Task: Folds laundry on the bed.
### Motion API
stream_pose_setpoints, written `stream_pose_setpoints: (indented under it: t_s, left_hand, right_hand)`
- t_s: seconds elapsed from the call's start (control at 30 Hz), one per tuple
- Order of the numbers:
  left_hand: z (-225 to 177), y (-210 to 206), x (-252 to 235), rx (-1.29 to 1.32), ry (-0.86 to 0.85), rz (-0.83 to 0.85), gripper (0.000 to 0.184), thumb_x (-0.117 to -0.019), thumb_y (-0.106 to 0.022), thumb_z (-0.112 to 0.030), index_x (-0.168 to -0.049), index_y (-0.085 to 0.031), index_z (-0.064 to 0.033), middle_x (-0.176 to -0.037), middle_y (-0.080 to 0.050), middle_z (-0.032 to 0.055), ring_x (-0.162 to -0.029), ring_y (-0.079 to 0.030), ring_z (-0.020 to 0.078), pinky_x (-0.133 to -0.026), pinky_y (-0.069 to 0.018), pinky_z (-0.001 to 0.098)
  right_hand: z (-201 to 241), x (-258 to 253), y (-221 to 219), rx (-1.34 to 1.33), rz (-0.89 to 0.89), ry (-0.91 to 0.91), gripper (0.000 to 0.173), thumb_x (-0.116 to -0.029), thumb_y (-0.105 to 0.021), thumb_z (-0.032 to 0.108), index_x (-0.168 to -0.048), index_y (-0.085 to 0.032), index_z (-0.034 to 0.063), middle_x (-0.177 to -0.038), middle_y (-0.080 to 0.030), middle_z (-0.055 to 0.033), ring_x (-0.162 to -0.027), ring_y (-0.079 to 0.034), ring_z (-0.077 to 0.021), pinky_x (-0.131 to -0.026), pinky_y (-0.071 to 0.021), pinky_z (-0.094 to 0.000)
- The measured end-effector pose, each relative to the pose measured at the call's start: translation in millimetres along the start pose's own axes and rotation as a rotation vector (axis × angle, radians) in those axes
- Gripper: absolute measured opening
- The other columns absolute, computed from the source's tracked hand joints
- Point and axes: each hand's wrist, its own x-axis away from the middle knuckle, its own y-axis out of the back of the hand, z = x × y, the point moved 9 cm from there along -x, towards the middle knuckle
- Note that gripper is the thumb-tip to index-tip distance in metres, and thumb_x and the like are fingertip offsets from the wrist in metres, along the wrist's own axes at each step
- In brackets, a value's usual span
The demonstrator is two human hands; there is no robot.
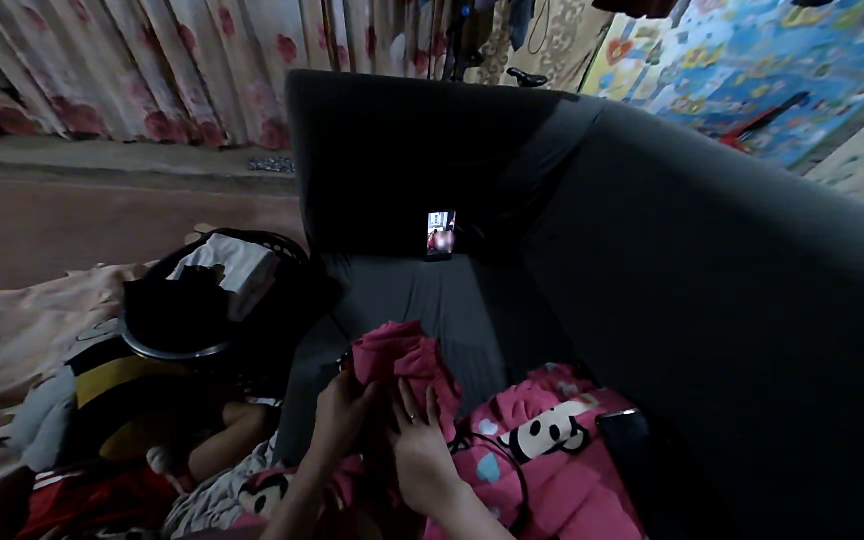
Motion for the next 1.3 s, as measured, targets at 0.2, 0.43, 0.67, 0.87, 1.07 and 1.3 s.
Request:
stream_pose_setpoints:
  t_s: [0.2, 0.43, 0.67, 0.87, 1.07, 1.3]
  left_hand:
    - [-10, 3, 5, -0.034, -0.078, -0.071, 0.032, -0.0951, -0.072, -0.028, -0.107, -0.069, 0.0008, -0.088, -0.070, 0.0125, -0.082, -0.069, 0.0230, -0.079, -0.0555, 0.0441]
    - [-10, -4, 4, 0.097, -0.090, -0.027, 0.037, -0.0982, -0.065, -0.026, -0.123, -0.062, 0.0013, -0.100, -0.070, 0.0144, -0.093, -0.069, 0.0221, -0.086, -0.0559, 0.0433]
    - [0, -24, -3, 0.555, -0.019, 0.079, 0.038, -0.1051, -0.054, -0.021, -0.133, -0.052, 0.0054, -0.113, -0.067, 0.0148, -0.100, -0.068, 0.0143, -0.089, -0.0573, 0.0332]
    - [-3, -34, 1, 0.693, 0.065, 0.165, 0.032, -0.0986, -0.067, -0.012, -0.126, -0.059, 0.0036, -0.108, -0.071, 0.0104, -0.096, -0.071, 0.0138, -0.086, -0.0602, 0.0317]
    - [7, -39, 0, 0.670, 0.148, 0.202, 0.010, -0.0986, -0.062, -0.005, -0.106, -0.064, 0.0015, -0.085, -0.071, 0.0047, -0.074, -0.070, 0.0110, -0.071, -0.0600, 0.0292]
    - [4, -45, -5, 0.766, 0.116, 0.246, 0.015, -0.0997, -0.064, -0.010, -0.109, -0.066, 0.0027, -0.092, -0.075, 0.0089, -0.084, -0.074, 0.0160, -0.079, -0.0623, 0.0339]
  right_hand:
    - [-3, 2, 0, -0.016, -0.017, 0.003, 0.071, -0.1018, -0.054, 0.051, -0.163, -0.034, 0.0212, -0.171, -0.025, -0.0080, -0.160, -0.009, -0.0330, -0.121, -0.0004, -0.0747]
    - [0, 13, 22, -0.170, -0.070, 0.041, 0.062, -0.0933, -0.069, 0.033, -0.149, -0.056, 0.0106, -0.163, -0.040, -0.0154, -0.157, -0.024, -0.0346, -0.124, -0.0058, -0.0682]
    - [-26, 21, 63, -0.455, -0.405, 0.066, 0.039, -0.1011, -0.061, 0.028, -0.135, -0.068, 0.0095, -0.147, -0.058, -0.0181, -0.144, -0.048, -0.0352, -0.120, -0.0377, -0.0521]
    - [-30, 4, 78, -0.380, -0.430, 0.011, 0.042, -0.1025, -0.057, 0.028, -0.141, -0.064, 0.0120, -0.153, -0.052, -0.0177, -0.148, -0.042, -0.0341, -0.122, -0.0355, -0.0501]
    - [-20, -41, 58, -0.326, -0.135, 0.033, 0.047, -0.1108, -0.038, 0.031, -0.153, -0.052, 0.0156, -0.161, -0.044, -0.0127, -0.154, -0.032, -0.0276, -0.129, -0.0159, -0.0496]
    - [-57, -62, 48, -0.113, -0.124, 0.010, 0.050, -0.1114, -0.028, 0.045, -0.158, -0.042, 0.0352, -0.171, -0.025, -0.0035, -0.161, -0.009, -0.0263, -0.128, 0.0003, -0.0600]
